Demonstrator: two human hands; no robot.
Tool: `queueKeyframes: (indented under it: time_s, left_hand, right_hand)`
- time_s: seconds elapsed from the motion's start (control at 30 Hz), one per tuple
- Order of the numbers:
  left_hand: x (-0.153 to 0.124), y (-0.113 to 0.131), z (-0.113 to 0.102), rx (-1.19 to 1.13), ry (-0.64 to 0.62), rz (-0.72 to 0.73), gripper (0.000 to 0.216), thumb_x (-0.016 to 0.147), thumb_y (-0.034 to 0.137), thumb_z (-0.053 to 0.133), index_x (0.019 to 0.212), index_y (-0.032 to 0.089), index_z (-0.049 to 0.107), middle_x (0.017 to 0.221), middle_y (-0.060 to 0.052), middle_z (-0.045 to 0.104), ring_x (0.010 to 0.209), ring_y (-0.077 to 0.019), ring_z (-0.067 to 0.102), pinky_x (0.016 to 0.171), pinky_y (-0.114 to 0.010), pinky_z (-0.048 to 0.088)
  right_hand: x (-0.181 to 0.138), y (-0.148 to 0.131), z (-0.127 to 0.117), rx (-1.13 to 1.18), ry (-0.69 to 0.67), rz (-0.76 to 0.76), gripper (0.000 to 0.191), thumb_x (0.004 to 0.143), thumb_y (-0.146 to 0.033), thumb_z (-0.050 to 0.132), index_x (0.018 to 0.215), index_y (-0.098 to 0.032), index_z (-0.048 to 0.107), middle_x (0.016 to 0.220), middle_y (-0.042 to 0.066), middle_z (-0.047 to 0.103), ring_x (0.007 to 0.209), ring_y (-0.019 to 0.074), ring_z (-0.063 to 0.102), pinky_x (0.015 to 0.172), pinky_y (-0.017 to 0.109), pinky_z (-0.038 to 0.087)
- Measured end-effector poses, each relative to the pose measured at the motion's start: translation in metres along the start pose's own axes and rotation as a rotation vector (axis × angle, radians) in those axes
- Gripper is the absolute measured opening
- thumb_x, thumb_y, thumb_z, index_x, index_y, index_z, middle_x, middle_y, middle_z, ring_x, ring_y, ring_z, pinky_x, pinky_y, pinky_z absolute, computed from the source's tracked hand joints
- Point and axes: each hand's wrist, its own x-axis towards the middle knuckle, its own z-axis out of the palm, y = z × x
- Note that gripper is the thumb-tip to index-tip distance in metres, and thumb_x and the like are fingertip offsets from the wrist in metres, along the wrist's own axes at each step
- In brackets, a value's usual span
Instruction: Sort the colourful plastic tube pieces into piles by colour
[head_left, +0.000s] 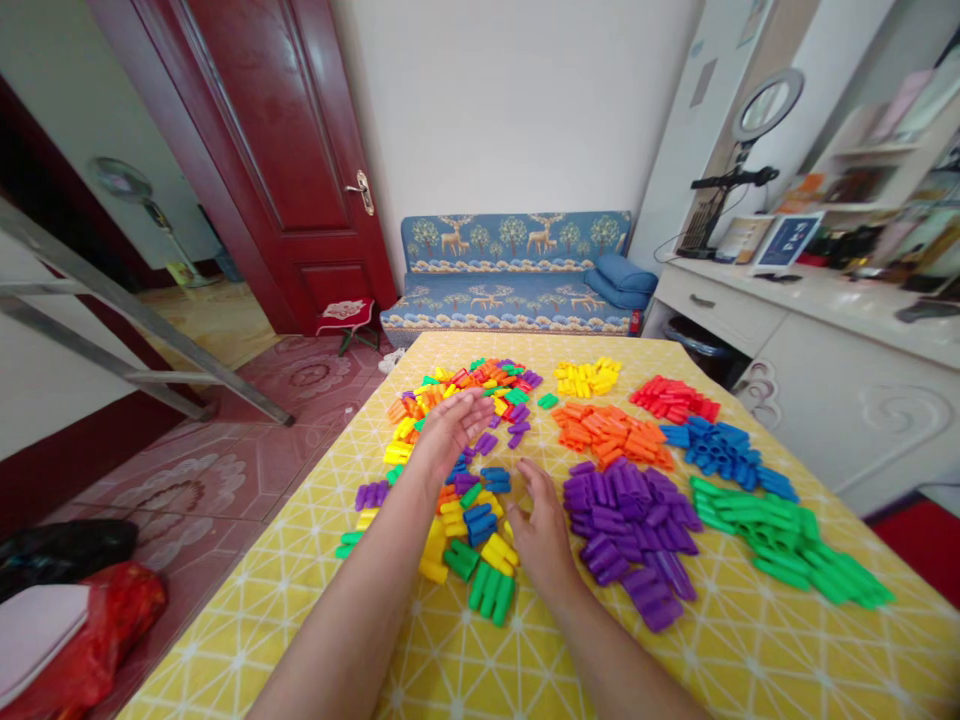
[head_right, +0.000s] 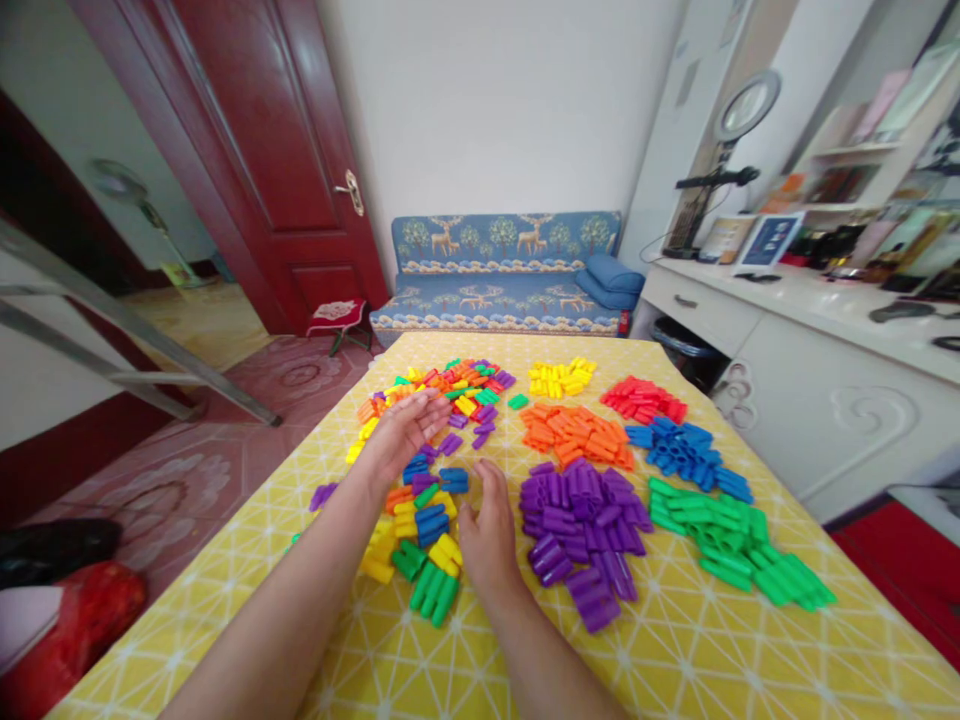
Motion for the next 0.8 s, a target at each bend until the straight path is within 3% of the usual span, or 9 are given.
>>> queueKeyframes:
  time_s: [0.07,0.13,0.23,0.33,0.5,0.63,0.8]
  left_hand:
    - [-0.001,0.013,0.0,0.169,-0.056,-0.062,0.039,0.075,0.042,0.068,0.103,0.016,0.069,0.102,-0.011,0.074,0.095,-0.0217,0.069,0.084,-0.033,0.053]
    - [-0.005,0.023,-0.007,0.49,-0.087,-0.031,0.034,0.078,0.04,0.064,0.101,0.016,0.071,0.102,-0.01,0.074,0.096,-0.0229,0.068,0.085,-0.033,0.052]
    - [-0.017,0.029,-0.027,1.139,-0.007,0.075,0.022,0.077,0.027,0.062,0.093,0.019,0.074,0.098,-0.008,0.074,0.096,-0.0251,0.067,0.088,-0.036,0.049]
    - [-0.033,0.025,-0.046,1.574,0.096,-0.021,0.024,0.076,0.019,0.059,0.093,0.023,0.075,0.099,-0.007,0.074,0.097,-0.0267,0.066,0.087,-0.037,0.049]
    - [-0.051,0.004,-0.048,1.643,-0.012,0.103,0.048,0.075,0.007,0.057,0.119,0.025,0.066,0.116,-0.007,0.067,0.105,-0.023,0.062,0.092,-0.032,0.047]
    - [-0.052,-0.011,-0.036,1.667,-0.114,0.221,0.056,0.072,0.003,0.057,0.122,0.028,0.064,0.122,-0.006,0.064,0.112,-0.024,0.056,0.1,-0.034,0.042]
    - [-0.05,-0.024,-0.028,1.649,-0.103,0.324,0.047,0.076,0.01,0.059,0.119,0.028,0.066,0.124,-0.004,0.064,0.111,-0.025,0.054,0.099,-0.037,0.042]
  right_hand:
    - [0.0,0.0,0.0,-0.001,-0.002,0.001,0.052,0.074,-0.009,0.047,0.126,-0.018,0.05,0.133,0.012,0.053,0.126,0.0232,0.047,0.107,0.046,0.039]
    - [0.001,-0.001,-0.001,-0.001,0.0,0.005,0.051,0.074,-0.009,0.047,0.124,-0.018,0.051,0.131,0.012,0.054,0.125,0.0231,0.048,0.107,0.045,0.039]
    - [0.002,-0.003,-0.002,0.004,0.001,0.007,0.048,0.073,-0.01,0.047,0.12,-0.018,0.054,0.127,0.011,0.057,0.122,0.0225,0.051,0.107,0.044,0.039]
    - [0.003,-0.005,-0.002,0.0,0.009,0.006,0.048,0.073,-0.01,0.046,0.119,-0.017,0.054,0.124,0.012,0.057,0.122,0.0224,0.051,0.107,0.043,0.04]
    - [0.0,-0.005,0.0,-0.081,-0.068,-0.01,0.058,0.075,-0.011,0.046,0.133,-0.017,0.046,0.136,0.013,0.051,0.13,0.0236,0.044,0.111,0.046,0.035]
    - [-0.003,-0.011,0.001,-0.221,-0.222,-0.068,0.071,0.077,-0.012,0.047,0.147,-0.018,0.031,0.151,0.012,0.034,0.141,0.0275,0.029,0.113,0.05,0.03]
    - [-0.001,-0.018,-0.002,-0.248,-0.311,-0.057,0.063,0.079,-0.016,0.05,0.142,-0.022,0.041,0.148,0.01,0.04,0.138,0.028,0.034,0.113,0.05,0.03]
